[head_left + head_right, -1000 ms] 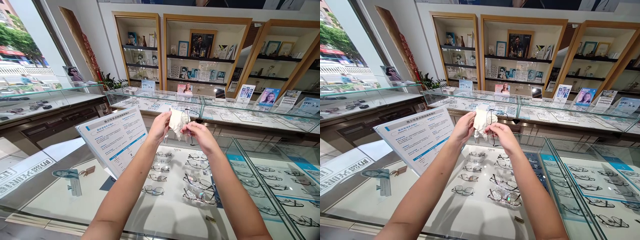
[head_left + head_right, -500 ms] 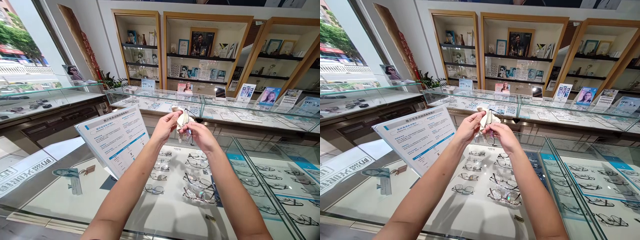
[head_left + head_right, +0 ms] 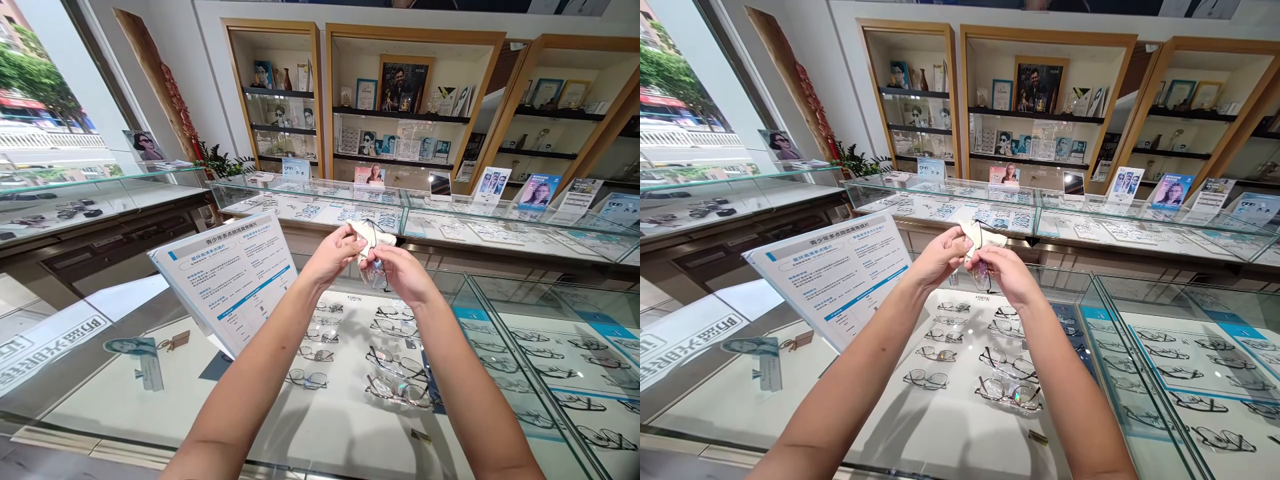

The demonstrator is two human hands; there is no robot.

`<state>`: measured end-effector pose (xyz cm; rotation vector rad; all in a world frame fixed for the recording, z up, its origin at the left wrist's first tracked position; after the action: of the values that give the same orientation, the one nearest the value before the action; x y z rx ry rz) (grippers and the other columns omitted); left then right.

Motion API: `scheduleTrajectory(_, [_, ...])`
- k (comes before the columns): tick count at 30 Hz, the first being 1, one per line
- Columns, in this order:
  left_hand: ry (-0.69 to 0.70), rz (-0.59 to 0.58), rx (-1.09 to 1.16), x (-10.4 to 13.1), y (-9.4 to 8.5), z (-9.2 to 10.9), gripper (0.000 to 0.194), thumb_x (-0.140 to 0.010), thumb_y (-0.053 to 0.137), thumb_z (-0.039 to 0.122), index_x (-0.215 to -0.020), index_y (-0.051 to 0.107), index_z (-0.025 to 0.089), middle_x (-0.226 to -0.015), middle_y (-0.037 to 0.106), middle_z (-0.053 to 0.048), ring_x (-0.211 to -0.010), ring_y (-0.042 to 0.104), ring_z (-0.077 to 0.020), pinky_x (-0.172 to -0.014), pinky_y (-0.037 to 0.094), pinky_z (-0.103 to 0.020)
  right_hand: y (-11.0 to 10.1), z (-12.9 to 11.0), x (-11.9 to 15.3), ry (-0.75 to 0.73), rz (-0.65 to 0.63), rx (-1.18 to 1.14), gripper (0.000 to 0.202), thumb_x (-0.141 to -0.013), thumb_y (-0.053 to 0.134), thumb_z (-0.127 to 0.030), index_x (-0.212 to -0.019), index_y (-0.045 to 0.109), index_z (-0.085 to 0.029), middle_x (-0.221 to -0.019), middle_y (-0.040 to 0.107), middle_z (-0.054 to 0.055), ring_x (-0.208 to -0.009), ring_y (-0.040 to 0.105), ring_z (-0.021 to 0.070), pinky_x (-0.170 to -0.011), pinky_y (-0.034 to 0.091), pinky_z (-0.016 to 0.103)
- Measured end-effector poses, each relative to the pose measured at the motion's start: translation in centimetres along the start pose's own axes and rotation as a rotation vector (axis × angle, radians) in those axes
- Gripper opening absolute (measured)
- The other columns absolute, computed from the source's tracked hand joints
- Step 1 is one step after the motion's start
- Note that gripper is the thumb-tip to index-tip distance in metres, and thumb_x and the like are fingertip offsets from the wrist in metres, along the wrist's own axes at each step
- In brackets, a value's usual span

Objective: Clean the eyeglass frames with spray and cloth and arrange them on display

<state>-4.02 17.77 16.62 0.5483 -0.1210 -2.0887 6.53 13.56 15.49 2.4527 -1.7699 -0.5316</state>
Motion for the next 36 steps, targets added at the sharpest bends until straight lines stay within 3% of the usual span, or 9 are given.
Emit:
scheduleTrajectory(4, [-0.042,-0.133,-0.021,0.3,1.3,-0.4,0.052,-0.079,0.099,0.047,-0.101,0.065,0.013,-0.073,0.072,-0.001,-0.059,0.064,-0.0091,-0.066,0.054,-0.023,0.1,0.7,-0.2,0.04,-0.03,0.002,0.03,-0.075,0.091,-0.048,-0.076,0.08,-0.021,-0.081,0.078,0.005,-0.086,0.069,0.0207,-0.086,0.051,0.033])
scheduleTrajectory(9, [-0.038,-0.153,0.027,0.2,1.5,-1.1,0.056,-0.077,0.099,0.05,-0.101,0.063,0.014,-0.069,0.072,-0.001,-0.052,0.061,-0.0088,-0.06,0.055,-0.024,0.3,1.1,-0.4,0.041,-0.067,-0.009,0.027,-0.076,0.09,-0.044,-0.074,0.079,-0.019,-0.08,0.077,0.007,-0.088,0.069,0.0214,-0.088,0.051,0.035])
scheduleTrajectory(18, [0.021,-0.017,0.05,0.0,1.5,-1.7,0.063,-0.074,0.097,0.064,-0.096,0.061,0.017,-0.054,0.066,0.004,-0.035,0.047,-0.0041,-0.04,0.033,-0.014,0.9,1.6,-0.3,0.038,-0.094,-0.003,0.026,-0.081,0.088,-0.042,-0.077,0.078,-0.018,-0.087,0.078,0.007,-0.09,0.07,0.0213,-0.095,0.054,0.038])
scheduleTrajectory(25, [0.035,0.161,0.019,0.2,0.5,-1.9,0.065,-0.079,0.085,0.079,-0.084,0.058,0.02,-0.044,0.057,0.005,-0.028,0.036,-0.0046,-0.033,0.022,-0.018,1.4,2.4,-0.3,0.054,-0.106,0.037,0.027,-0.083,0.088,-0.045,-0.079,0.079,-0.019,-0.09,0.08,0.007,-0.093,0.07,0.0216,-0.1,0.055,0.039])
scheduleTrajectory(30, [0.089,0.18,0.045,-0.3,-0.5,-1.6,0.067,-0.077,0.085,0.081,-0.084,0.062,0.019,-0.047,0.056,0.005,-0.033,0.041,-0.0064,-0.036,0.03,-0.021,0.5,2.2,-0.6,0.047,-0.04,0.091,0.033,-0.079,0.089,-0.05,-0.084,0.084,-0.018,-0.095,0.082,0.008,-0.092,0.069,0.0204,-0.089,0.053,0.035])
scheduleTrajectory(36, [0.096,0.078,0.091,-0.5,0.0,-0.9,0.069,-0.065,0.104,0.056,-0.105,0.065,0.015,-0.067,0.069,0.002,-0.05,0.058,-0.0093,-0.052,0.048,-0.023,-1.5,1.7,-0.9,0.046,0.075,0.122,0.034,-0.072,0.09,-0.051,-0.078,0.085,-0.018,-0.091,0.082,0.009,-0.087,0.067,0.0194,-0.079,0.049,0.032])
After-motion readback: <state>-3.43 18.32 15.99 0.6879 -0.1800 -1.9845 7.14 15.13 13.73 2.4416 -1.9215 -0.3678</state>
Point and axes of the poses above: each hand's wrist, its own x-axis away from the middle knuckle, its own y-axis out of the palm, z = x × y, the point moved 10 cm from there along -x, towards the middle knuckle
